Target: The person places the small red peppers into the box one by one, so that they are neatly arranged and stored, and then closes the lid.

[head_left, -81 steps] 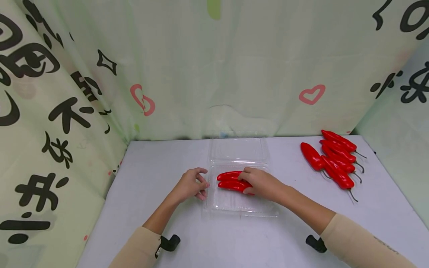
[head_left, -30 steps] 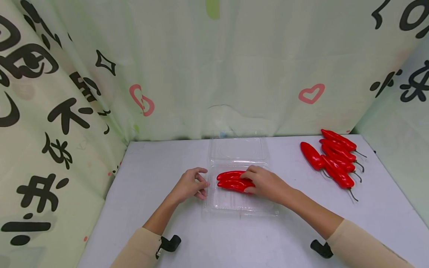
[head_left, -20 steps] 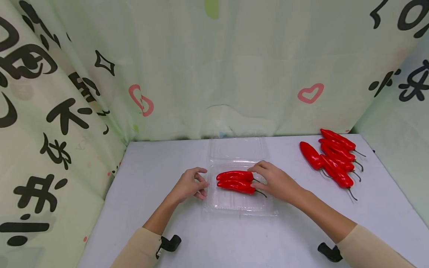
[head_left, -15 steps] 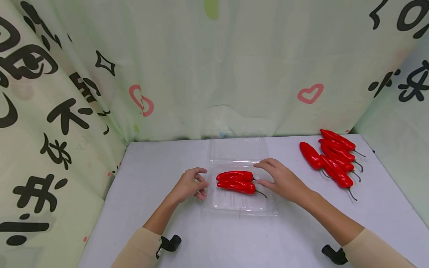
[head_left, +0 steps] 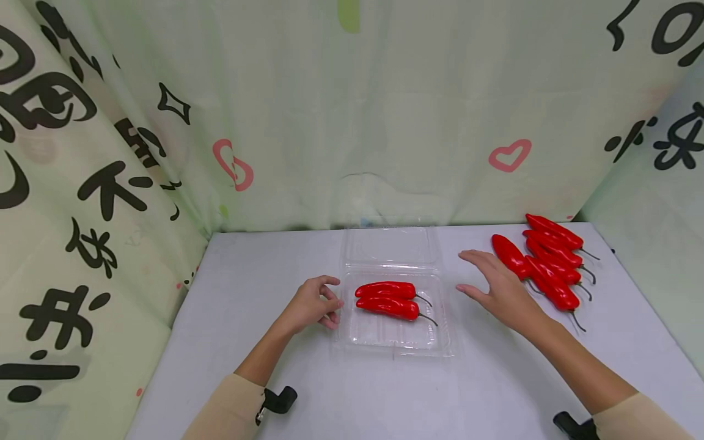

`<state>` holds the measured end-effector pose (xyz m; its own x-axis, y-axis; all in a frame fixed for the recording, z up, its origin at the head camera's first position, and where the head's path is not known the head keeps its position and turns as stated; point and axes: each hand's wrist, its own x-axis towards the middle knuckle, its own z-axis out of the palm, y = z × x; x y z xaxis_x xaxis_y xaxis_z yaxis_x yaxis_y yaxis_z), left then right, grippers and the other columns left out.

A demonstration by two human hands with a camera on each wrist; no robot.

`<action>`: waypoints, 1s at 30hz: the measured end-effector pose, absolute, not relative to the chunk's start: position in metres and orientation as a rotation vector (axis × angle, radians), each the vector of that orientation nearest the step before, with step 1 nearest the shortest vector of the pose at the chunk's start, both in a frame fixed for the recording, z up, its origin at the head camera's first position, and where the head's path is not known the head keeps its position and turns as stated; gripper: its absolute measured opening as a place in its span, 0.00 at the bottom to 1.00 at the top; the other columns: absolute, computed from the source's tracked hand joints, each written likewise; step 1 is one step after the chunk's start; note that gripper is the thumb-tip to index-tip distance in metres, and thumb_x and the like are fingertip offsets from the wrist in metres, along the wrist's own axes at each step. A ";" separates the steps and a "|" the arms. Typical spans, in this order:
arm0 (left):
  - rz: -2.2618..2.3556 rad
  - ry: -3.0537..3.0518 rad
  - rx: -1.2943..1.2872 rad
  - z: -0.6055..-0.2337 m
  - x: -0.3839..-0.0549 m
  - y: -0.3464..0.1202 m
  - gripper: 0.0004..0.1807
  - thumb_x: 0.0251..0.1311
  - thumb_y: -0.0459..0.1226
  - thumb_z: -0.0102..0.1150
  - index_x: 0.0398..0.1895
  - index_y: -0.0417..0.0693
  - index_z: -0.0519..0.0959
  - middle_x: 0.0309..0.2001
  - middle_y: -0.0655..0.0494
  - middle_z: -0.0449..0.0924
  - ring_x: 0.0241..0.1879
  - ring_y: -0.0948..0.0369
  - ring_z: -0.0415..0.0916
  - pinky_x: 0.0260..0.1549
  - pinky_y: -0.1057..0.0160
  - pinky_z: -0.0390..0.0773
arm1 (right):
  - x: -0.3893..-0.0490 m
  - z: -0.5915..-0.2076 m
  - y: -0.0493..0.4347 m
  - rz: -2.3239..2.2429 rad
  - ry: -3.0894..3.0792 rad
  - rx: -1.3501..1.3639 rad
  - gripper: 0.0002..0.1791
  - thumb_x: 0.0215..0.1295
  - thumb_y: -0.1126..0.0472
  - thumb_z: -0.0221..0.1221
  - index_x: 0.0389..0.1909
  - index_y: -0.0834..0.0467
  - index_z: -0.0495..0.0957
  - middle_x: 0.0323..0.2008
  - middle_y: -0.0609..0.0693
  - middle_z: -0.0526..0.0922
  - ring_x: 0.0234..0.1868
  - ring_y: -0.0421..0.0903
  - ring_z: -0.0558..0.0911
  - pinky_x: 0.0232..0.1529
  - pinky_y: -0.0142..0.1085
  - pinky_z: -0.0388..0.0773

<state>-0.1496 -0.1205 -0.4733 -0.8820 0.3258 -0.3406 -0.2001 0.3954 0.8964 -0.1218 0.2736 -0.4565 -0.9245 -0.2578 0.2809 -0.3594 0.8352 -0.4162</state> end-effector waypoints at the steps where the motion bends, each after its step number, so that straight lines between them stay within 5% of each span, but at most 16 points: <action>1: 1.501 2.187 0.106 -0.473 -0.150 -0.120 0.29 0.66 0.29 0.65 0.69 0.36 0.70 0.37 0.44 0.80 0.21 0.58 0.83 0.25 0.60 0.88 | -0.122 -0.456 0.277 0.692 -2.811 0.456 0.43 0.54 0.58 0.77 0.71 0.59 0.70 0.67 0.63 0.75 0.67 0.64 0.74 0.54 0.63 0.82; 15: 1.493 2.199 0.110 -0.475 -0.149 -0.120 0.28 0.67 0.29 0.65 0.69 0.36 0.70 0.37 0.45 0.80 0.21 0.58 0.83 0.25 0.60 0.88 | -0.132 -0.464 0.325 0.711 -2.914 0.283 0.54 0.50 0.58 0.80 0.77 0.63 0.61 0.71 0.69 0.67 0.69 0.71 0.67 0.52 0.70 0.78; 30: 1.462 2.215 0.113 -0.476 -0.149 -0.120 0.29 0.67 0.30 0.65 0.70 0.37 0.69 0.37 0.46 0.80 0.21 0.57 0.83 0.25 0.60 0.88 | -0.161 -0.472 0.347 0.744 -3.016 0.096 0.52 0.53 0.56 0.78 0.75 0.66 0.61 0.68 0.72 0.66 0.66 0.73 0.65 0.49 0.70 0.81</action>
